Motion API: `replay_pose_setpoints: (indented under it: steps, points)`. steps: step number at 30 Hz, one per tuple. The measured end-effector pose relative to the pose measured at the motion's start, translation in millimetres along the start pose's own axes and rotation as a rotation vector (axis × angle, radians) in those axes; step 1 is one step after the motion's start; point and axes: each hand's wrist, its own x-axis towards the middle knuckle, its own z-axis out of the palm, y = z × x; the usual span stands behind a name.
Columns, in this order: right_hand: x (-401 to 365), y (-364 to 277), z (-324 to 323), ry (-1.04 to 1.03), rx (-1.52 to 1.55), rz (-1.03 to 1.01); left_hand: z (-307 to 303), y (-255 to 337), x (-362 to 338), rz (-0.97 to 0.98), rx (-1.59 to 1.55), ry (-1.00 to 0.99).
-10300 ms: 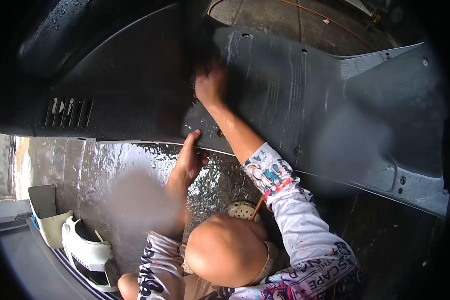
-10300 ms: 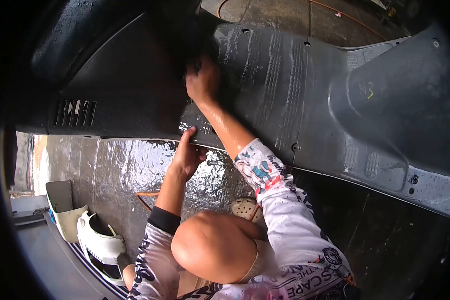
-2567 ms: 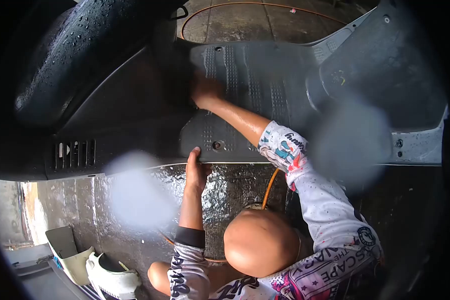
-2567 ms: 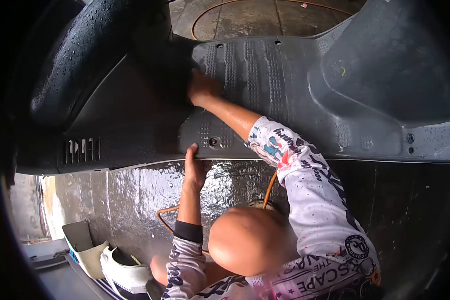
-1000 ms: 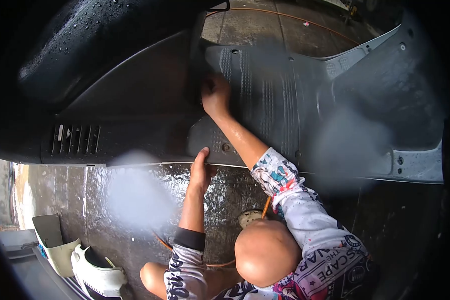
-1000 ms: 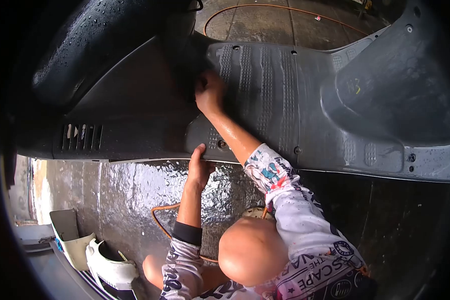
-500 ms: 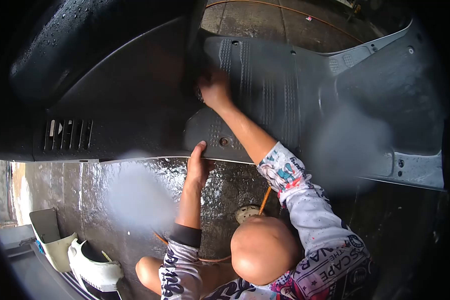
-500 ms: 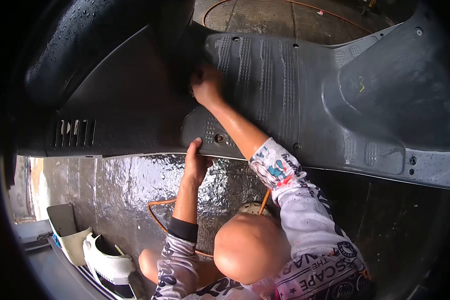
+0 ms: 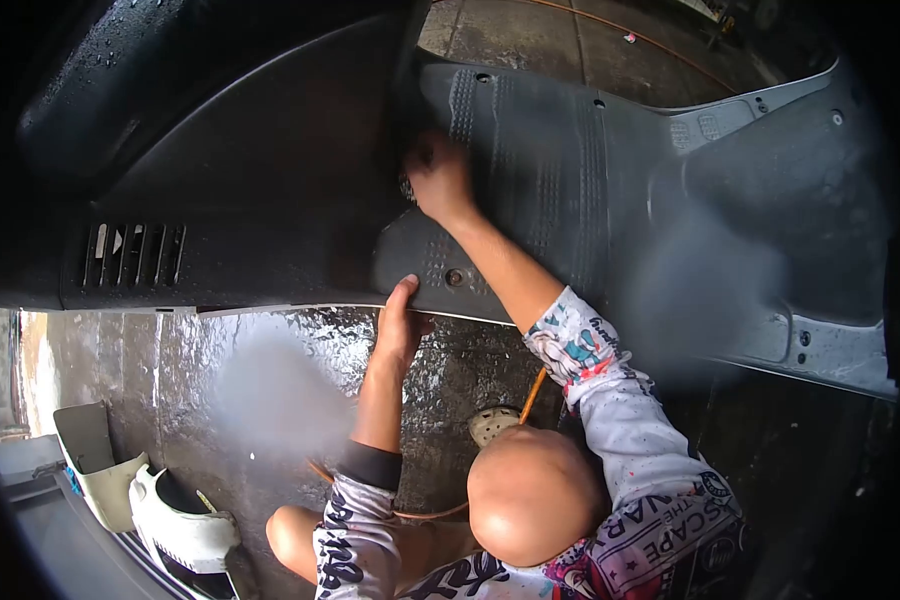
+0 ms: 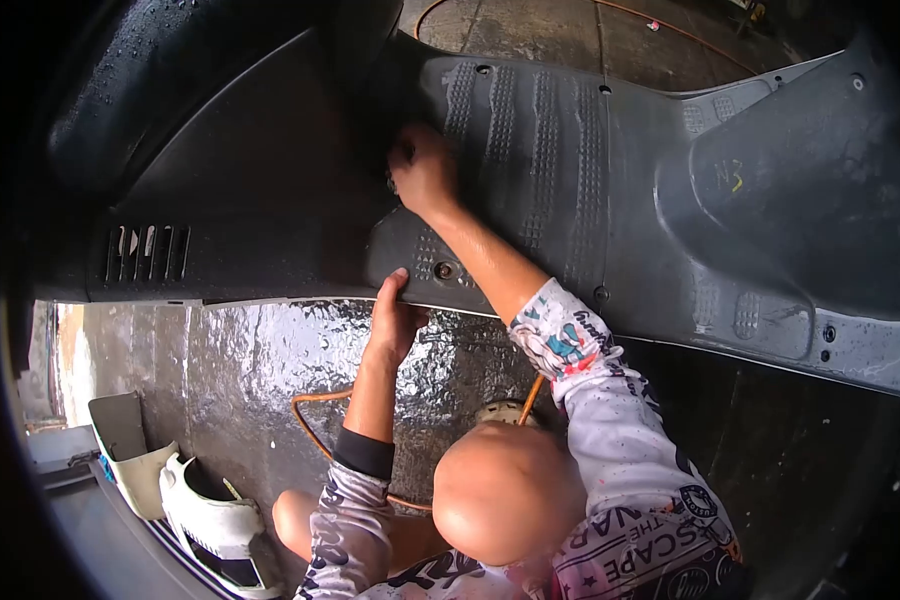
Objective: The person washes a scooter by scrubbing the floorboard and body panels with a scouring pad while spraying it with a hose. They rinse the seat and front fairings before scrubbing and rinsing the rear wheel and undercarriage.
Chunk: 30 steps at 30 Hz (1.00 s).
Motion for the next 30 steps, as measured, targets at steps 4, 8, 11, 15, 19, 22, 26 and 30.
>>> replay_pose_setpoints:
  steps: [4, 8, 11, 15, 19, 22, 26, 30]
  points:
    - [2, 2, 3, 0.016, -0.126, 0.032, 1, -3, 4, -0.012, 0.005, 0.001]
    - [-3, -3, 8, 0.083, 0.08, -0.064, -5, -4, 6, -0.016, 0.011, -0.002]
    - [11, -5, 5, 0.05, -0.167, 0.076, -10, -11, 11, -0.032, -0.003, -0.037]
    - [-14, -33, 1, 0.005, 0.073, -0.059, -1, -3, 4, -0.03, -0.005, 0.033]
    - [-8, -22, 4, 0.036, 0.01, 0.008, -14, -15, 6, -0.022, 0.025, -0.026]
    - [-4, -28, 4, 0.08, -0.004, -0.232, -7, -7, 10, -0.022, 0.034, 0.023]
    - [-3, -38, -7, -0.152, -0.145, 0.227, -21, -7, 12, -0.045, 0.154, -0.033]
    - [-58, -71, -14, -0.484, 0.07, -0.318, -29, 5, 1, -0.122, 0.152, -0.091]
